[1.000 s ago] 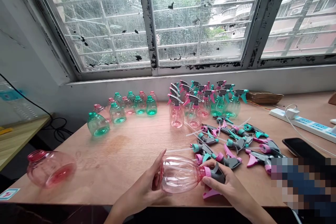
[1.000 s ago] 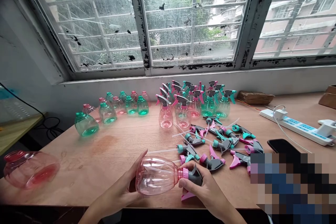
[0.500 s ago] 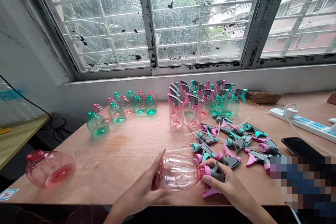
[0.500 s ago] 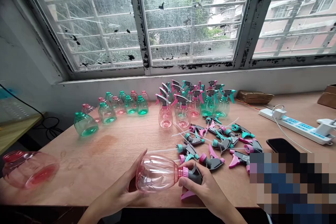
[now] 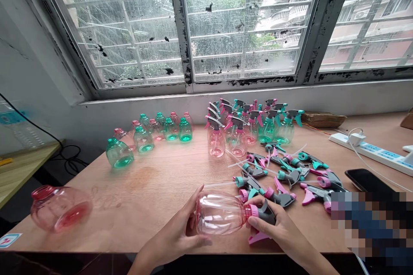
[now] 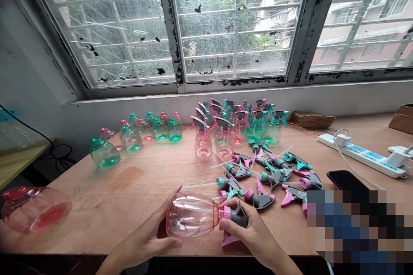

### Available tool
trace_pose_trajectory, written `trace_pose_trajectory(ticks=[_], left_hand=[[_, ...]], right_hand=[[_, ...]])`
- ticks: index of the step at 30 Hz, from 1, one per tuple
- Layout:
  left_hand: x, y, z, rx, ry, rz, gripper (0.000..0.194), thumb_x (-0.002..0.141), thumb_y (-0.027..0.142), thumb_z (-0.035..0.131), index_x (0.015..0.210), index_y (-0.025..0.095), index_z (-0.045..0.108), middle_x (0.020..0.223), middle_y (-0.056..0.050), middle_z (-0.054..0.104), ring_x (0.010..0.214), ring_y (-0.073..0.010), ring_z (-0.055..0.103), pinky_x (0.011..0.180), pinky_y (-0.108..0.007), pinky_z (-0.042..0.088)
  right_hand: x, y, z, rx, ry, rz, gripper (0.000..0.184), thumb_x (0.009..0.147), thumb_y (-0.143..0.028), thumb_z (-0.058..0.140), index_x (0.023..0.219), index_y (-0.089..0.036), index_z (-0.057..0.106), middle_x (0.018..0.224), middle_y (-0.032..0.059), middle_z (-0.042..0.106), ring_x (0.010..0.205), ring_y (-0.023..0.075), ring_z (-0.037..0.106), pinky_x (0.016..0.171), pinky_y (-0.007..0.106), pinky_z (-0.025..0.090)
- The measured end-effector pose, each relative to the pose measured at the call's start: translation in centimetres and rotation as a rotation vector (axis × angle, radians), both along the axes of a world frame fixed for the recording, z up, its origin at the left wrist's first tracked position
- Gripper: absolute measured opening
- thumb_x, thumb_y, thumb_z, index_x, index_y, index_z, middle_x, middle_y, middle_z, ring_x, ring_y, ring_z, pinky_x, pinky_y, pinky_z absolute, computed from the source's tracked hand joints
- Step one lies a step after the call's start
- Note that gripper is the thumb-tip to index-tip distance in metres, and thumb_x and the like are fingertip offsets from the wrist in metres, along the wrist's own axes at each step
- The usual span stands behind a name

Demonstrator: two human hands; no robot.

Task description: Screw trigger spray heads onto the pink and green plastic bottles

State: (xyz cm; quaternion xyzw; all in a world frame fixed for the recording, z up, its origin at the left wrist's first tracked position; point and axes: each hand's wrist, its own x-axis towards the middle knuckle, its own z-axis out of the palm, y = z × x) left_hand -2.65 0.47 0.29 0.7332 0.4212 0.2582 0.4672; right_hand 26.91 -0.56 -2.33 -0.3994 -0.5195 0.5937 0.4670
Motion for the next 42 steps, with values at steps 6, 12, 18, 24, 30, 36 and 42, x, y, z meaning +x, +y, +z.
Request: trace_pose_trajectory(ticks=[6,12,18,24,30,36,42], left_hand=[[0.22,-0.16,0.01,-0.025,-0.026,0.026,0.105,0.087,0.031,0.074,0.161,0.034,0.0,0.15,-0.005,0.049,0.138,-0.032,0.043,0.119,-0.045,0.033],[0.26,0.01,0.43,-0.101,-0.063,-0.024,0.109,0.079,0.032,0.082,0.161,0.028,0.011,0.166,-0.007,0.03,0.15,-0.0337,0.028,0.125,-0.045,0.022],[0.15,0.08,0.4,-0.074,-0.017,-0.011,0.105,0.086,0.031,0.076,0.162,0.03,0.004,0.163,-0.007,0.034,0.145,-0.0331,0.037,0.122,-0.046,0.029],[-0.01,0.23,0.15,-0.05,-0.004,-0.022,0.103,0.087,0.026,0.075,0.161,0.032,0.003,0.16,-0.007,0.039,0.142,-0.0308,0.042,0.121,-0.045,0.031],[0.3,0.14,0.49,-0.078,-0.028,-0.009,0.107,0.081,0.027,0.082,0.162,0.025,0.012,0.165,-0.01,0.031,0.15,-0.0344,0.03,0.124,-0.045,0.026],[0.35,0.02,0.43,-0.086,-0.067,-0.021,0.102,0.088,0.029,0.074,0.162,0.03,0.004,0.159,-0.009,0.04,0.138,-0.0306,0.046,0.118,-0.043,0.035],[0.48,-0.21,0.83,-0.06,-0.041,0.003,0.106,0.083,0.028,0.077,0.161,0.032,0.006,0.164,-0.006,0.032,0.143,-0.0333,0.039,0.119,-0.044,0.034]], right_hand=[[0.03,0.04,-0.18,0.005,-0.012,-0.014,0.036,0.081,-0.043,0.081,0.1,-0.017,0.066,0.071,-0.003,0.068,0.065,0.0153,0.063,0.066,0.028,0.052],[0.02,0.06,-0.11,0.022,-0.023,-0.011,0.034,0.081,-0.043,0.082,0.097,-0.017,0.067,0.071,-0.0023,0.068,0.064,0.0159,0.064,0.064,0.028,0.051],[-0.08,-0.08,0.08,0.01,-0.029,-0.033,0.036,0.079,-0.045,0.082,0.098,-0.018,0.067,0.069,-0.0027,0.068,0.062,0.0168,0.064,0.063,0.029,0.053],[-0.14,-0.1,0.07,0.012,-0.039,-0.038,0.038,0.078,-0.048,0.082,0.098,-0.019,0.068,0.068,-0.0024,0.068,0.061,0.0183,0.066,0.063,0.03,0.053],[-0.06,-0.09,0.07,0.011,-0.047,-0.032,0.037,0.079,-0.046,0.082,0.098,-0.018,0.068,0.07,-0.003,0.066,0.063,0.0176,0.065,0.063,0.029,0.052],[-0.07,-0.1,0.08,0.01,-0.047,-0.024,0.039,0.078,-0.048,0.082,0.098,-0.018,0.068,0.069,-0.0029,0.066,0.061,0.0174,0.065,0.061,0.029,0.053],[-0.1,-0.09,0.02,0.004,-0.063,-0.026,0.04,0.077,-0.049,0.082,0.1,-0.018,0.068,0.07,-0.0022,0.066,0.063,0.0189,0.066,0.063,0.031,0.054]])
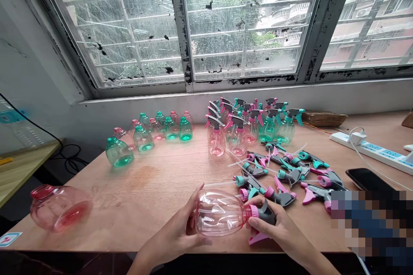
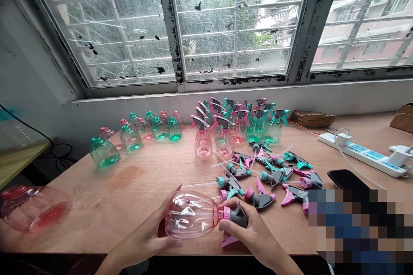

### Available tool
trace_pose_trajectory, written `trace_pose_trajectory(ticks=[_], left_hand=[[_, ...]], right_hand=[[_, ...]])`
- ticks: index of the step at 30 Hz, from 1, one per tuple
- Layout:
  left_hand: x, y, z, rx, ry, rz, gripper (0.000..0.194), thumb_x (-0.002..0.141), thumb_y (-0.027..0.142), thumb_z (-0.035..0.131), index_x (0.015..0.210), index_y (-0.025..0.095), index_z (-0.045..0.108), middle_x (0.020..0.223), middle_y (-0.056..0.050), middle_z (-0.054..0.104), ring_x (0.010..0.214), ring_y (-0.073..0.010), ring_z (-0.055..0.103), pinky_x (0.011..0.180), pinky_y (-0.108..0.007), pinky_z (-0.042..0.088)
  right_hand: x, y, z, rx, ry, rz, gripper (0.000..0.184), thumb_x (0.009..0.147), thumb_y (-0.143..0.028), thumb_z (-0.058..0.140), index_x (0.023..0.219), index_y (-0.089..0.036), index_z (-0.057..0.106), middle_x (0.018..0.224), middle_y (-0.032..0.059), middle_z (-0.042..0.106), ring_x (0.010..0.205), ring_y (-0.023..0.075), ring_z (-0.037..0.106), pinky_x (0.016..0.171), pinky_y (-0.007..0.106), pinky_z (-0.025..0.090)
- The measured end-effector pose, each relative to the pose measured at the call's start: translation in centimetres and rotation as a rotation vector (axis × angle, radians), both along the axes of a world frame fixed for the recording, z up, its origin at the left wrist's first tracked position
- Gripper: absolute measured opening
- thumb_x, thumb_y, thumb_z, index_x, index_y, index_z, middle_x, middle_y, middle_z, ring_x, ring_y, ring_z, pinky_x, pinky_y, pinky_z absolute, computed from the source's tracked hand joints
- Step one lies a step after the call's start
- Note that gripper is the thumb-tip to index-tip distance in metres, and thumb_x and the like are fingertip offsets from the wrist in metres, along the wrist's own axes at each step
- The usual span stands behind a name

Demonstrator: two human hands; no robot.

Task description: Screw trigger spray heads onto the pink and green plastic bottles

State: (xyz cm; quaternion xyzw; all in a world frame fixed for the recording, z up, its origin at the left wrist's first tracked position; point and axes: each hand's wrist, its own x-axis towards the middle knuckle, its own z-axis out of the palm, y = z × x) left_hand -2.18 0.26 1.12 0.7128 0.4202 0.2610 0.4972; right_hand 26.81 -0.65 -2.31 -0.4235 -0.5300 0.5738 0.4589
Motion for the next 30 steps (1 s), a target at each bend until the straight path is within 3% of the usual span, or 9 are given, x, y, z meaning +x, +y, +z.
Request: trace_pose_trajectory(ticks=[8,18,25,30], left_hand=[[-0.1,0.58,0.03,0.003,0.04,-0.027,0.109,0.081,0.028,0.082,0.161,0.031,0.008,0.164,-0.007,0.034,0.146,-0.0344,0.034,0.124,-0.046,0.026],[0.08,0.44,0.12,-0.032,-0.005,-0.02,0.105,0.081,0.026,0.081,0.161,0.031,0.014,0.159,-0.008,0.041,0.144,-0.0336,0.039,0.119,-0.045,0.035],[0.07,0.21,-0.2,0.005,-0.004,-0.019,0.097,0.089,0.028,0.071,0.161,0.029,0.006,0.152,-0.009,0.048,0.134,-0.0301,0.051,0.116,-0.044,0.038],[0.02,0.12,-0.24,0.023,0.017,-0.016,0.097,0.09,0.029,0.069,0.162,0.029,0.003,0.154,-0.01,0.044,0.137,-0.0319,0.047,0.117,-0.046,0.037]], right_hand=[[0.03,0.01,0.09,0.005,-0.005,-0.011,0.039,0.077,-0.048,0.083,0.098,-0.019,0.068,0.07,-0.0031,0.064,0.062,0.0177,0.064,0.062,0.029,0.052],[-0.01,-0.01,0.19,0.018,-0.003,-0.014,0.039,0.076,-0.049,0.083,0.098,-0.019,0.069,0.07,-0.0032,0.064,0.061,0.0173,0.063,0.061,0.029,0.05],[-0.07,0.01,0.01,0.023,-0.004,-0.005,0.039,0.077,-0.05,0.082,0.097,-0.019,0.068,0.069,-0.0019,0.067,0.061,0.0188,0.064,0.06,0.029,0.051],[0.04,0.0,-0.04,0.019,0.006,0.012,0.038,0.079,-0.047,0.082,0.099,-0.018,0.068,0.069,-0.0025,0.067,0.063,0.0175,0.064,0.062,0.028,0.05]])
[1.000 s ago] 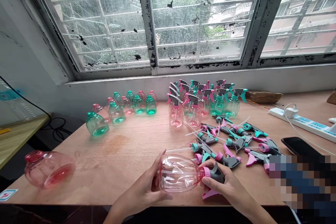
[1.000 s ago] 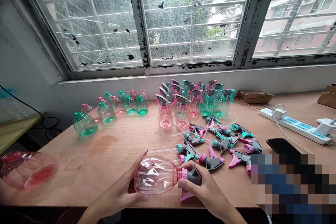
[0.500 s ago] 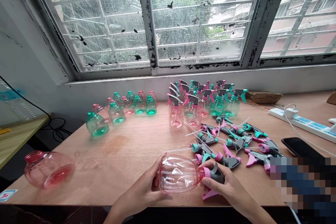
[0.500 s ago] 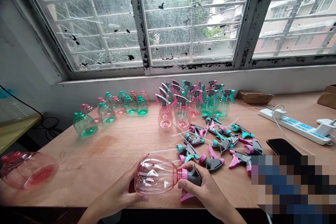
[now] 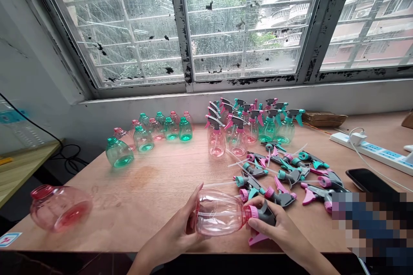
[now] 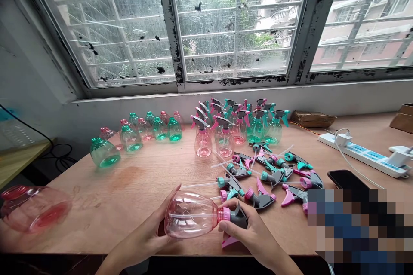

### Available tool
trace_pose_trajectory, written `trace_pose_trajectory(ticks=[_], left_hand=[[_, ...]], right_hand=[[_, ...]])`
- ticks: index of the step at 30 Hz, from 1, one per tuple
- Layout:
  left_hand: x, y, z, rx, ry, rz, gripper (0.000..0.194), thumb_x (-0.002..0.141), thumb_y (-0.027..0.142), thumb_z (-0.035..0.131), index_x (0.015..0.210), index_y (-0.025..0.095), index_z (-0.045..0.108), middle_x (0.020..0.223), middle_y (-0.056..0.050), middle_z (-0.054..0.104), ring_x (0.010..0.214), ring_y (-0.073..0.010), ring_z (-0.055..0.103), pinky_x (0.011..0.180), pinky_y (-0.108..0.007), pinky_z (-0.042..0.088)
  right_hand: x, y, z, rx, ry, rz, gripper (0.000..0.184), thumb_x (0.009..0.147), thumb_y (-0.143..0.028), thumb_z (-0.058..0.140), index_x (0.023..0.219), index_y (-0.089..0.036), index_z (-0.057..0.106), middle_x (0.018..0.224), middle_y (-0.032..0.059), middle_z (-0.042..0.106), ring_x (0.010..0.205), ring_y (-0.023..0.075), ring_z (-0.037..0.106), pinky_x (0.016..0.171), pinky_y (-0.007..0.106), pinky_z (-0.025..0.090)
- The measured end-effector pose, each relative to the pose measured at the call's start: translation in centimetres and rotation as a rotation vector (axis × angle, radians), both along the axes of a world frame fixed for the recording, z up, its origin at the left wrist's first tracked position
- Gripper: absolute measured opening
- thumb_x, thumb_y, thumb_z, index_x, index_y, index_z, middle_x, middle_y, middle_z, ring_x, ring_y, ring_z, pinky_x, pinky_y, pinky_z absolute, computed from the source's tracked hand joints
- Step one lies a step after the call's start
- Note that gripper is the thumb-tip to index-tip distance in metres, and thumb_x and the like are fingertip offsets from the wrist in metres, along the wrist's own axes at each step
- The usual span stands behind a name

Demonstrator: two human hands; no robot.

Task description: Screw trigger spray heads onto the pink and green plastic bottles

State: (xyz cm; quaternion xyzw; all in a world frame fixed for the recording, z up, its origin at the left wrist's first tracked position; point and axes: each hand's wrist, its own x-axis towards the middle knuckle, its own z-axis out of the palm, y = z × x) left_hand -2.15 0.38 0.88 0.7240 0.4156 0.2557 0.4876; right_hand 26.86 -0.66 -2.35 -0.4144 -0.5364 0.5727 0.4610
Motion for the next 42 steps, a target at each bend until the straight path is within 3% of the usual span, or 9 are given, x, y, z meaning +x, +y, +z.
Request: trace_pose_trajectory(ticks=[6,13,21,26,42], left_hand=[[-0.18,0.24,0.12,-0.04,0.002,-0.008,0.115,0.079,0.026,0.082,0.162,0.026,0.003,0.159,-0.011,0.04,0.145,-0.0316,0.038,0.123,-0.044,0.028],[-0.32,0.45,-0.43,-0.074,-0.056,-0.042,0.112,0.081,0.023,0.081,0.161,0.029,0.004,0.163,-0.009,0.036,0.146,-0.0301,0.038,0.122,-0.042,0.03],[-0.06,0.25,0.34,-0.031,0.027,0.027,0.106,0.081,0.026,0.08,0.161,0.028,0.01,0.164,-0.007,0.032,0.144,-0.0301,0.039,0.121,-0.039,0.031],[-0.08,0.18,0.11,-0.062,-0.001,0.005,0.109,0.079,0.023,0.08,0.161,0.025,0.008,0.162,-0.01,0.036,0.14,-0.0288,0.046,0.118,-0.038,0.037],[0.11,0.17,0.45,-0.053,0.002,0.005,0.105,0.081,0.025,0.08,0.16,0.026,0.012,0.161,-0.01,0.039,0.145,-0.0295,0.04,0.12,-0.038,0.034]], right_hand=[[0.1,0.02,0.1,0.005,0.003,0.016,0.036,0.08,-0.045,0.081,0.1,-0.017,0.069,0.071,-0.0024,0.065,0.064,0.0171,0.062,0.063,0.028,0.048],[0.15,0.04,0.26,0.002,0.004,0.037,0.035,0.082,-0.045,0.08,0.1,-0.018,0.068,0.071,-0.0023,0.066,0.066,0.0176,0.063,0.065,0.028,0.048],[0.18,0.04,0.1,-0.016,0.01,0.044,0.037,0.082,-0.045,0.08,0.102,-0.017,0.066,0.072,-0.0017,0.067,0.067,0.0177,0.064,0.067,0.03,0.05],[0.24,0.1,0.03,-0.01,0.001,0.052,0.036,0.082,-0.045,0.08,0.101,-0.017,0.067,0.073,-0.0018,0.066,0.067,0.0178,0.064,0.066,0.029,0.05],[0.23,0.11,0.05,0.001,0.005,0.047,0.035,0.081,-0.044,0.081,0.1,-0.017,0.069,0.072,-0.0022,0.066,0.067,0.0166,0.062,0.064,0.027,0.048]])
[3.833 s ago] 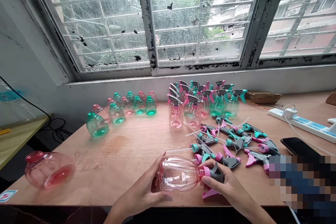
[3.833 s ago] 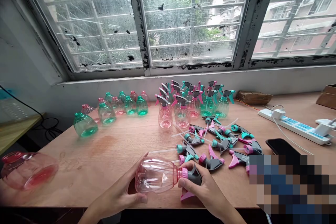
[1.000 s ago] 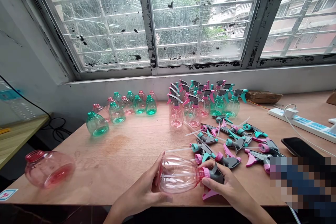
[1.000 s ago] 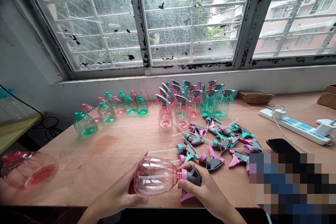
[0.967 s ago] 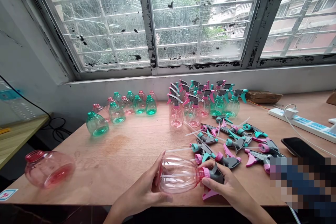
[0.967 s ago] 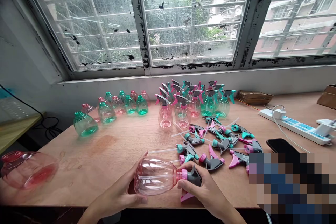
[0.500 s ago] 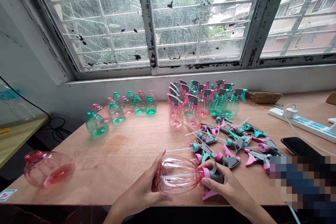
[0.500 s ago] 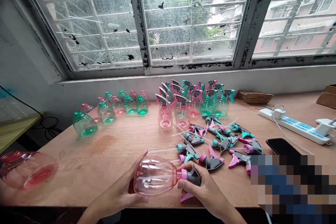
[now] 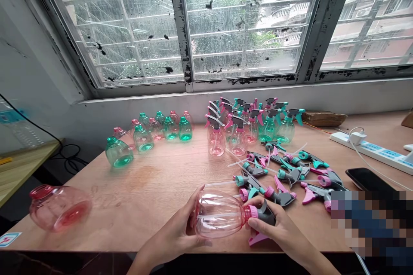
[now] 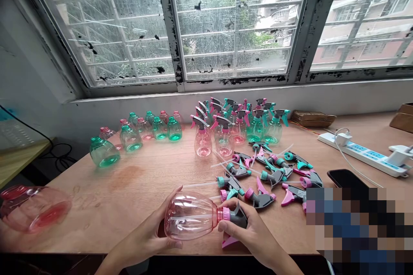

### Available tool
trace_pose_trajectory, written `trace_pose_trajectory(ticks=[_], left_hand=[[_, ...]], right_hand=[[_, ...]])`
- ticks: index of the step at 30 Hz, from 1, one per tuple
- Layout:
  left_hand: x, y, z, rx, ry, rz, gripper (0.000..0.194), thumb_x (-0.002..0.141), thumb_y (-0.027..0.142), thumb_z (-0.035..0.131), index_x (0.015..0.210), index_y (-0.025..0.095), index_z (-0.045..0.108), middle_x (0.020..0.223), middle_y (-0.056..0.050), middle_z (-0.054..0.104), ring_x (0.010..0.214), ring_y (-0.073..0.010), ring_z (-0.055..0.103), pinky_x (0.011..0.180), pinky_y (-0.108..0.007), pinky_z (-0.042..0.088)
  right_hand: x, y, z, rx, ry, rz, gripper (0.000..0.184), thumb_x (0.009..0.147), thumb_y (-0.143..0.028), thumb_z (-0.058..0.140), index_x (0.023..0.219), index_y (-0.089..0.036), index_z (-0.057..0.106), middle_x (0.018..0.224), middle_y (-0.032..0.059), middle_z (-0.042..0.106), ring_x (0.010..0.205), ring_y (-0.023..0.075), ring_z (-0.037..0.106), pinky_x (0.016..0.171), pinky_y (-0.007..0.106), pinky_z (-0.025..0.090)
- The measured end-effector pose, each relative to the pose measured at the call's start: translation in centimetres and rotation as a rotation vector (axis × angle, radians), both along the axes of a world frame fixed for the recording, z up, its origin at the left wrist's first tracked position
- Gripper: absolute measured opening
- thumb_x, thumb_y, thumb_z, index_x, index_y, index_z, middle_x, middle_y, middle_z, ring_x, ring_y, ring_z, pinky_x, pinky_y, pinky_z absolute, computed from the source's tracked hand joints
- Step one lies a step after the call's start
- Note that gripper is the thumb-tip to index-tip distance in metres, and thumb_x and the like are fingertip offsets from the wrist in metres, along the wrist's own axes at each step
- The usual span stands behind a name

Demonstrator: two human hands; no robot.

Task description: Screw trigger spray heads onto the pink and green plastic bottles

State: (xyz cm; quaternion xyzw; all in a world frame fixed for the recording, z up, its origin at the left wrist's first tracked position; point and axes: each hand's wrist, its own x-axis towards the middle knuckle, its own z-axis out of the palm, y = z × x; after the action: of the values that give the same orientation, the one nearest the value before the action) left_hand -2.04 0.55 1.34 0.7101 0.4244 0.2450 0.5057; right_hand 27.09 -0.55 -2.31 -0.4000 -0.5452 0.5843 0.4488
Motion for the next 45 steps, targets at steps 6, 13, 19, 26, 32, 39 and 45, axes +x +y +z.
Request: trace_pose_trajectory(ticks=[6,13,19,26,32,39,45], left_hand=[[-0.04,0.01,0.07,0.003,0.004,-0.005,0.105,0.081,0.025,0.081,0.16,0.028,0.012,0.162,-0.007,0.038,0.144,-0.0282,0.042,0.12,-0.035,0.034],[-0.04,-0.03,0.05,0.001,0.013,-0.003,0.104,0.081,0.026,0.081,0.16,0.028,0.012,0.161,-0.008,0.039,0.143,-0.0292,0.043,0.119,-0.038,0.035],[-0.03,0.01,0.17,0.01,0.001,-0.01,0.104,0.081,0.027,0.081,0.16,0.026,0.014,0.161,-0.01,0.038,0.143,-0.0298,0.042,0.12,-0.04,0.033],[0.07,0.01,0.22,-0.008,-0.008,-0.014,0.107,0.08,0.028,0.082,0.16,0.029,0.012,0.162,-0.008,0.037,0.145,-0.0321,0.039,0.121,-0.041,0.032],[0.02,-0.06,0.08,-0.003,-0.014,-0.006,0.105,0.08,0.027,0.082,0.16,0.028,0.013,0.159,-0.009,0.04,0.141,-0.0303,0.044,0.119,-0.039,0.035],[0.02,-0.04,0.06,-0.028,-0.041,-0.01,0.104,0.08,0.027,0.081,0.16,0.027,0.014,0.157,-0.01,0.042,0.139,-0.0301,0.046,0.117,-0.04,0.038],[0.07,-0.03,0.18,-0.018,-0.022,0.001,0.103,0.079,0.024,0.081,0.16,0.027,0.016,0.16,-0.01,0.039,0.144,-0.0309,0.041,0.121,-0.041,0.033]], right_hand=[[0.0,-0.02,0.02,-0.001,0.004,-0.003,0.035,0.082,-0.044,0.081,0.101,-0.018,0.069,0.074,-0.0024,0.066,0.068,0.0164,0.063,0.066,0.027,0.049],[-0.03,-0.04,0.13,0.0,0.005,-0.005,0.034,0.081,-0.043,0.081,0.1,-0.018,0.069,0.073,-0.0027,0.065,0.067,0.0164,0.063,0.064,0.027,0.05],[-0.16,-0.15,0.54,0.004,0.008,-0.016,0.033,0.081,-0.043,0.081,0.099,-0.018,0.069,0.072,-0.0028,0.065,0.065,0.0167,0.064,0.064,0.028,0.051],[-0.22,-0.11,0.46,0.01,-0.015,-0.032,0.035,0.079,-0.046,0.081,0.098,-0.018,0.069,0.071,-0.0025,0.063,0.064,0.0172,0.061,0.063,0.029,0.049],[-0.25,-0.07,0.23,0.008,-0.015,-0.043,0.039,0.077,-0.049,0.082,0.098,-0.019,0.069,0.072,-0.0025,0.063,0.064,0.0179,0.062,0.062,0.029,0.051],[-0.17,-0.04,0.05,0.015,-0.019,-0.043,0.037,0.078,-0.049,0.081,0.097,-0.019,0.069,0.072,-0.0029,0.064,0.064,0.0172,0.062,0.062,0.028,0.05],[-0.15,-0.06,0.27,0.012,-0.015,-0.032,0.036,0.079,-0.048,0.081,0.097,-0.019,0.068,0.073,-0.0026,0.065,0.065,0.0172,0.063,0.063,0.027,0.051]])
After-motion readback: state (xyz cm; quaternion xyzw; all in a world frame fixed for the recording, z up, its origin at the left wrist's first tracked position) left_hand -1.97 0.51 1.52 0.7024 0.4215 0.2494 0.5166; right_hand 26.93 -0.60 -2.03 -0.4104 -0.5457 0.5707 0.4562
